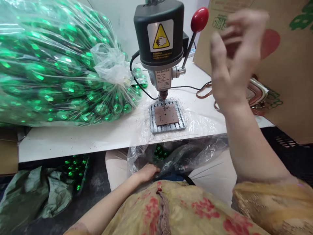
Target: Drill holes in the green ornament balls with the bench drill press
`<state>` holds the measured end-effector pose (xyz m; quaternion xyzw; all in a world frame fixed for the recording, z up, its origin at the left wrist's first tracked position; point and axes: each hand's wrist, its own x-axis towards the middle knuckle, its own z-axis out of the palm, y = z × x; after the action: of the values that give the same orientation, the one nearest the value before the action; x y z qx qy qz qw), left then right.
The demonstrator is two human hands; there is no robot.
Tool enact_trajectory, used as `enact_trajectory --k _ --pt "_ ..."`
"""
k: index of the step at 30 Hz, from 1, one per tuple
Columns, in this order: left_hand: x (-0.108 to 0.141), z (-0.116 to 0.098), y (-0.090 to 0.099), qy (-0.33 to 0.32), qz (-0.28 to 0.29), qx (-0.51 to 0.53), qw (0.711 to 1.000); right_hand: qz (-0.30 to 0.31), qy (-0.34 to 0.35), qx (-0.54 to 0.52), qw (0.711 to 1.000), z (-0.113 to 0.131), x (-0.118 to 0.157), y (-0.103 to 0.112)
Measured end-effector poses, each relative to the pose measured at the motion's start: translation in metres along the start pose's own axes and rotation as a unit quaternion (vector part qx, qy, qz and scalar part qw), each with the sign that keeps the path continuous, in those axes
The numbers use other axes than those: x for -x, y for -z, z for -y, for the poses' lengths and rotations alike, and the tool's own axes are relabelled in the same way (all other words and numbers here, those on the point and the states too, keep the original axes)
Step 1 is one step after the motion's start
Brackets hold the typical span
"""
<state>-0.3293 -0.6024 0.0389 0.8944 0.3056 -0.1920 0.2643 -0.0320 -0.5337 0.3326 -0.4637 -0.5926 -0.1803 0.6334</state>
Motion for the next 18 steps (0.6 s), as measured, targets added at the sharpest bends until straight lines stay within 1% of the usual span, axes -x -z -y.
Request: enact_trajectory --k 2,3,4,5,6,7,8,9,10,11,12,14,16,17,18 --pt "0.013 0.000 0.005 -0.039 -0.013 0.028 0.999 0.002 0.046 0.069 0.997 -0.013 0.068 0.027" --pt "0.019 0.000 0.006 -0.055 -0.022 0.045 0.997 0.035 0.078 0.072 0.994 -0.020 0.106 0.038" --pt "0.024 -0.002 0.006 -0.070 -0.031 0.065 0.995 0.104 0.090 0.074 0.988 -0.026 0.144 0.048" --pt "0.028 -0.004 0.006 -0.083 -0.040 0.087 0.992 0.188 0.096 0.078 0.974 -0.031 0.180 0.057" --pt "0.031 -0.006 0.006 -0.093 -0.049 0.112 0.988 0.269 0.101 0.086 0.954 -0.034 0.214 0.066" --pt "0.034 -0.009 0.006 -0.100 -0.054 0.138 0.984 0.337 0.105 0.097 0.931 -0.037 0.244 0.074" --pt "0.037 -0.012 0.007 -0.103 -0.057 0.166 0.979 0.388 0.108 0.110 0.909 -0.040 0.269 0.083" --pt "0.040 -0.016 0.010 -0.103 -0.062 0.198 0.973 0.431 0.105 0.124 0.888 -0.044 0.288 0.092" --pt "0.044 -0.019 0.015 -0.100 -0.068 0.231 0.965 0.466 0.102 0.137 0.868 -0.048 0.302 0.101" --pt "0.048 -0.021 0.021 -0.095 -0.080 0.265 0.956 0.496 0.099 0.146 0.850 -0.054 0.309 0.110" --pt "0.054 -0.023 0.029 -0.089 -0.099 0.301 0.944 0.522 0.098 0.151 0.834 -0.060 0.310 0.118" --pt "0.069 -0.027 0.048 -0.068 -0.158 0.372 0.912 0.562 0.098 0.151 0.807 -0.071 0.297 0.134" --pt "0.088 -0.030 0.067 -0.045 -0.218 0.437 0.872 0.579 0.097 0.153 0.795 -0.076 0.264 0.151" --pt "0.098 -0.033 0.074 -0.038 -0.237 0.463 0.853 0.578 0.094 0.159 0.795 -0.074 0.243 0.161" --pt "0.108 -0.035 0.079 -0.040 -0.239 0.484 0.840 0.567 0.086 0.171 0.801 -0.069 0.221 0.173"
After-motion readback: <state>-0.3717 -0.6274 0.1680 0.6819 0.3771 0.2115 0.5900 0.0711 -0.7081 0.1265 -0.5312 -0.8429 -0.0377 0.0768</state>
